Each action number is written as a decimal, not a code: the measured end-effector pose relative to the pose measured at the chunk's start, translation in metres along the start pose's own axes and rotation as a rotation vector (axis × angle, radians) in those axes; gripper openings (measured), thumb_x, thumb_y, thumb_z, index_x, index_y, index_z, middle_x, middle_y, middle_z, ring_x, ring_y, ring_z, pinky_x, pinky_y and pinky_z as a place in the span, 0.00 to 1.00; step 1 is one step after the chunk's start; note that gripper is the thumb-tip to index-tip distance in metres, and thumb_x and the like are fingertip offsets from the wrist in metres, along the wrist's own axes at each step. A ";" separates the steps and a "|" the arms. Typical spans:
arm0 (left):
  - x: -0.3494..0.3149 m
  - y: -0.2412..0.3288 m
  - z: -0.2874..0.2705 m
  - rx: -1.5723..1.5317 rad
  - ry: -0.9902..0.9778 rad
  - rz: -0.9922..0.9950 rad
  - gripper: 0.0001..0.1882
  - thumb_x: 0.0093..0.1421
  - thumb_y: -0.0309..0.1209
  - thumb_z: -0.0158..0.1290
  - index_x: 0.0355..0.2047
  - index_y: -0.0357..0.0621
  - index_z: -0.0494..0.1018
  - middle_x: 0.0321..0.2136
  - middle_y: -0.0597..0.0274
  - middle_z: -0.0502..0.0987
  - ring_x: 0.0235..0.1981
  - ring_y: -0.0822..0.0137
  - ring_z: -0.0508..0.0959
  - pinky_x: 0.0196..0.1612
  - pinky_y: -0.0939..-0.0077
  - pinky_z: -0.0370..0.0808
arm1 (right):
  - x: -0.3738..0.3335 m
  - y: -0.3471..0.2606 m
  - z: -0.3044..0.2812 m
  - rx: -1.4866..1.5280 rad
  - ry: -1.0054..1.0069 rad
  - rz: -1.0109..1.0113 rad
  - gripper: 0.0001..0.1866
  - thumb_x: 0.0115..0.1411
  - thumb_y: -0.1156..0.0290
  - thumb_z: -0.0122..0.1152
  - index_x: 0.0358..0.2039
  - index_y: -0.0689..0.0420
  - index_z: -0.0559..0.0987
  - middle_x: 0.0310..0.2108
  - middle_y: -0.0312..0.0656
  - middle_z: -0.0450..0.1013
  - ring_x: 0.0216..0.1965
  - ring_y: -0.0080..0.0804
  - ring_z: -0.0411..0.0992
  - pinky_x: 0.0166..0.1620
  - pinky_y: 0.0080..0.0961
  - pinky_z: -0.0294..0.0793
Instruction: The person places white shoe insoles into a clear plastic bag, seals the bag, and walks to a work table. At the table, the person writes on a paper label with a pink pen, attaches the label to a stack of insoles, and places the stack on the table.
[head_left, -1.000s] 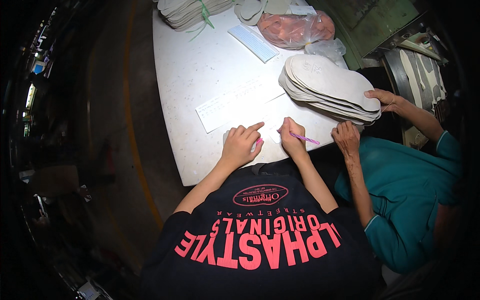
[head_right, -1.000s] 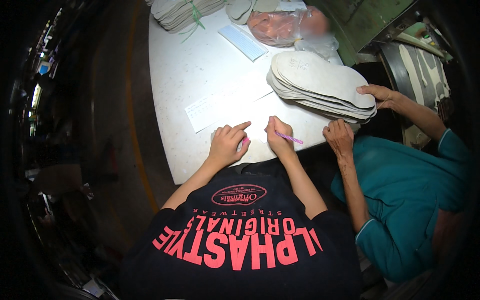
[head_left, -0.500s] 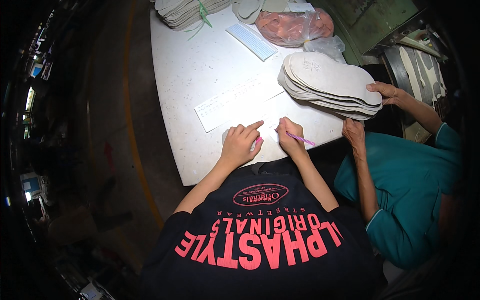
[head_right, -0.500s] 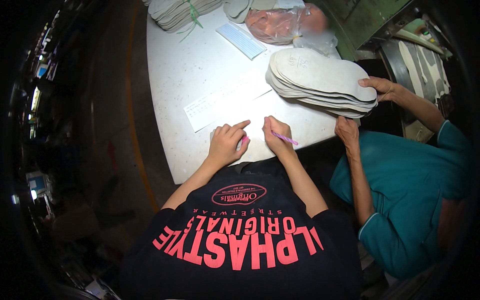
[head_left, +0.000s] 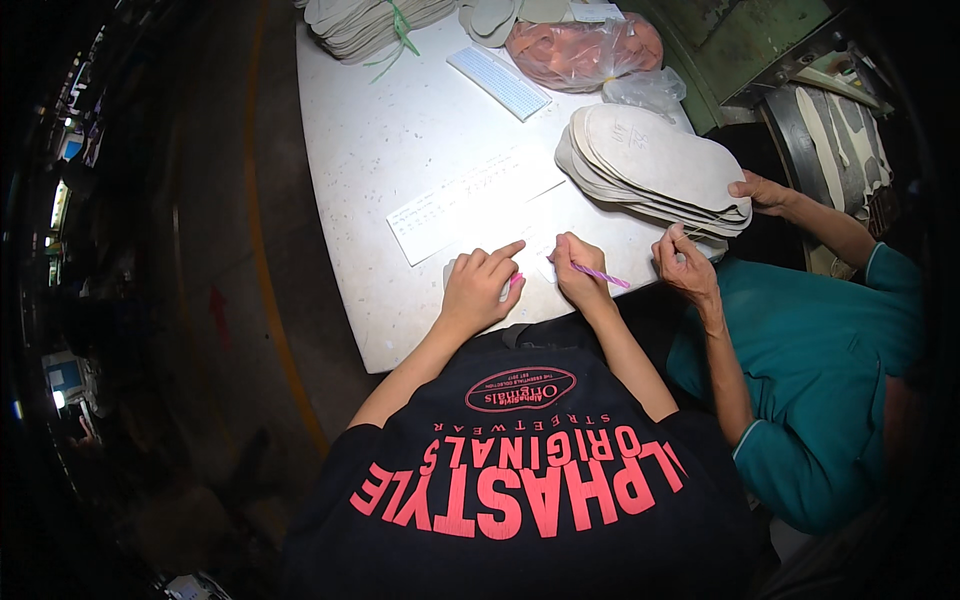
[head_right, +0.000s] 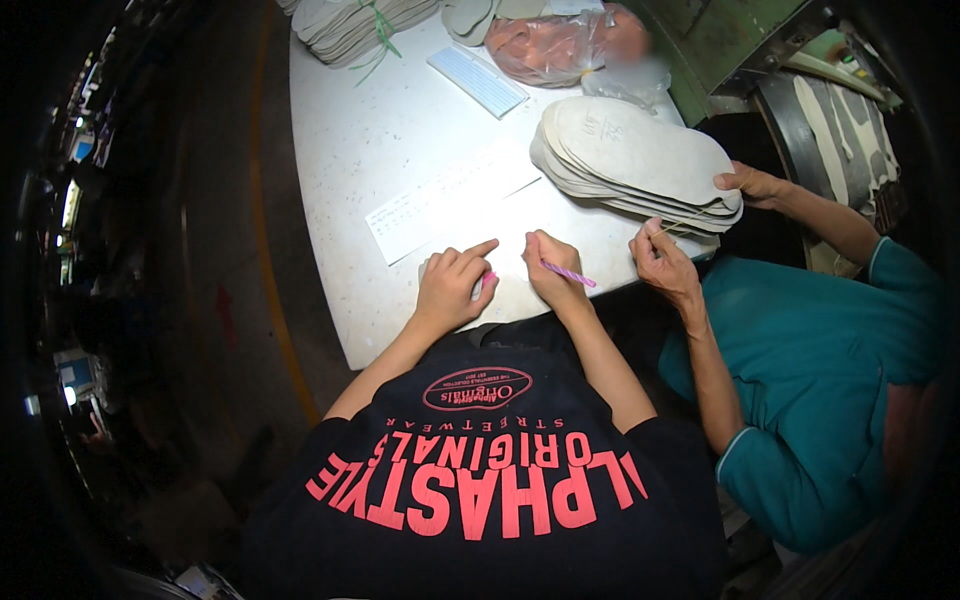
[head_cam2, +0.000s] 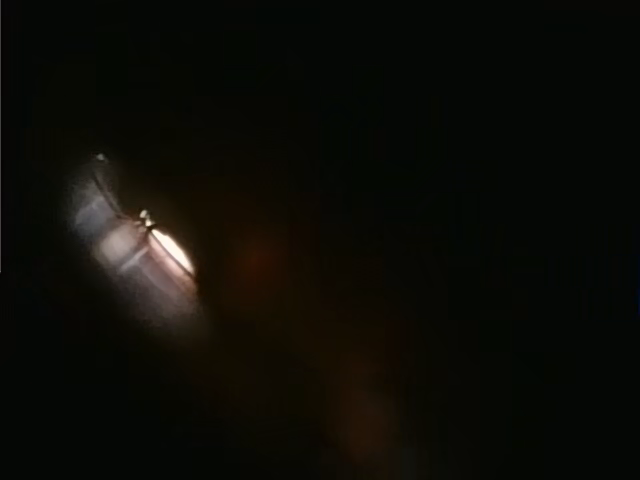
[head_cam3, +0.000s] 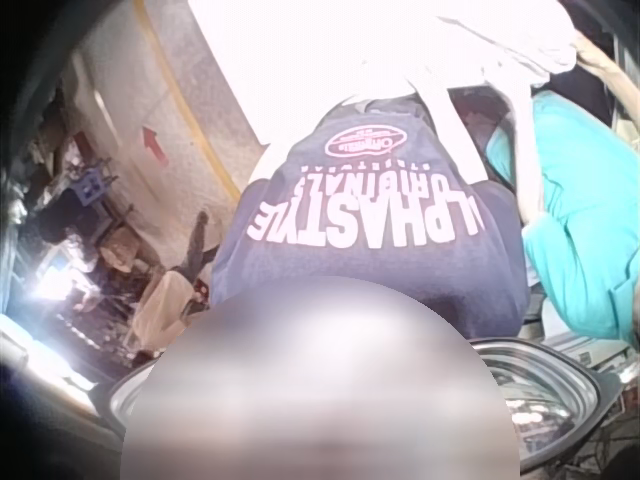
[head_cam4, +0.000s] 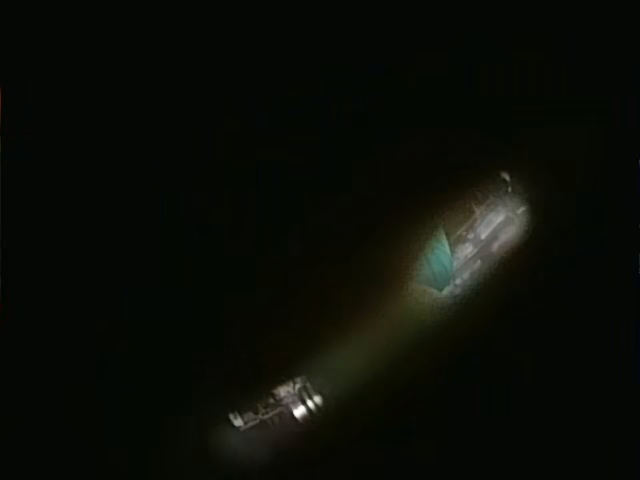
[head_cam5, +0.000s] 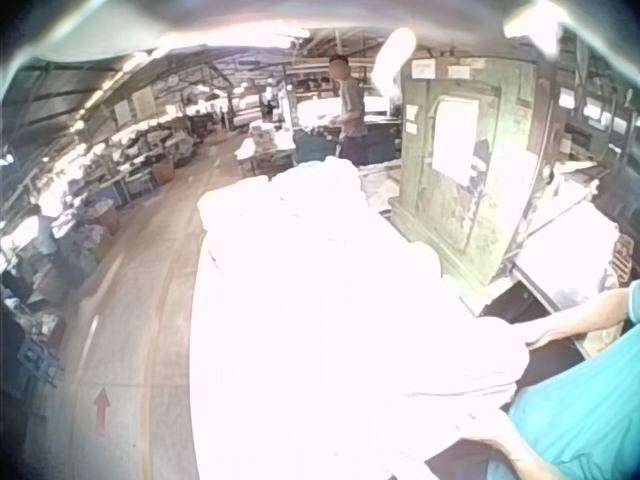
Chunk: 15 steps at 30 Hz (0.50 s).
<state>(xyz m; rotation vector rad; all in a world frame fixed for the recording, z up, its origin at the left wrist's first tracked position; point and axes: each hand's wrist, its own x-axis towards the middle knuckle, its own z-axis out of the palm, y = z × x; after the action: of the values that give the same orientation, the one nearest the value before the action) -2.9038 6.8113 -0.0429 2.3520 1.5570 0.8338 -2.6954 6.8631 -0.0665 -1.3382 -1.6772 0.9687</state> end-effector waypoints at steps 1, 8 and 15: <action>0.000 0.000 0.000 -0.001 -0.002 -0.002 0.07 0.60 0.33 0.63 0.31 0.47 0.76 0.57 0.72 0.82 0.36 0.63 0.75 0.42 0.66 0.69 | 0.000 0.000 0.000 -0.009 0.013 -0.007 0.16 0.75 0.69 0.56 0.28 0.62 0.76 0.22 0.51 0.74 0.22 0.47 0.74 0.30 0.38 0.72; 0.000 0.000 0.001 0.002 -0.006 0.002 0.07 0.60 0.33 0.64 0.31 0.47 0.76 0.57 0.71 0.82 0.36 0.63 0.75 0.42 0.66 0.69 | 0.001 -0.001 -0.001 -0.086 -0.023 -0.021 0.21 0.78 0.65 0.51 0.28 0.64 0.76 0.20 0.47 0.74 0.21 0.35 0.72 0.30 0.34 0.72; 0.001 0.000 -0.001 0.003 -0.007 0.001 0.07 0.59 0.33 0.63 0.31 0.46 0.76 0.57 0.71 0.82 0.36 0.63 0.75 0.43 0.66 0.69 | -0.004 -0.005 -0.003 0.012 0.133 0.078 0.22 0.78 0.65 0.50 0.27 0.64 0.75 0.19 0.47 0.73 0.21 0.33 0.71 0.30 0.34 0.71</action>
<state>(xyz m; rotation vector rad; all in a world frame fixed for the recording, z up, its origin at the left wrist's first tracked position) -2.9040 6.8115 -0.0419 2.3554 1.5554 0.8228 -2.6938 6.8583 -0.0609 -1.4377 -1.5271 0.9122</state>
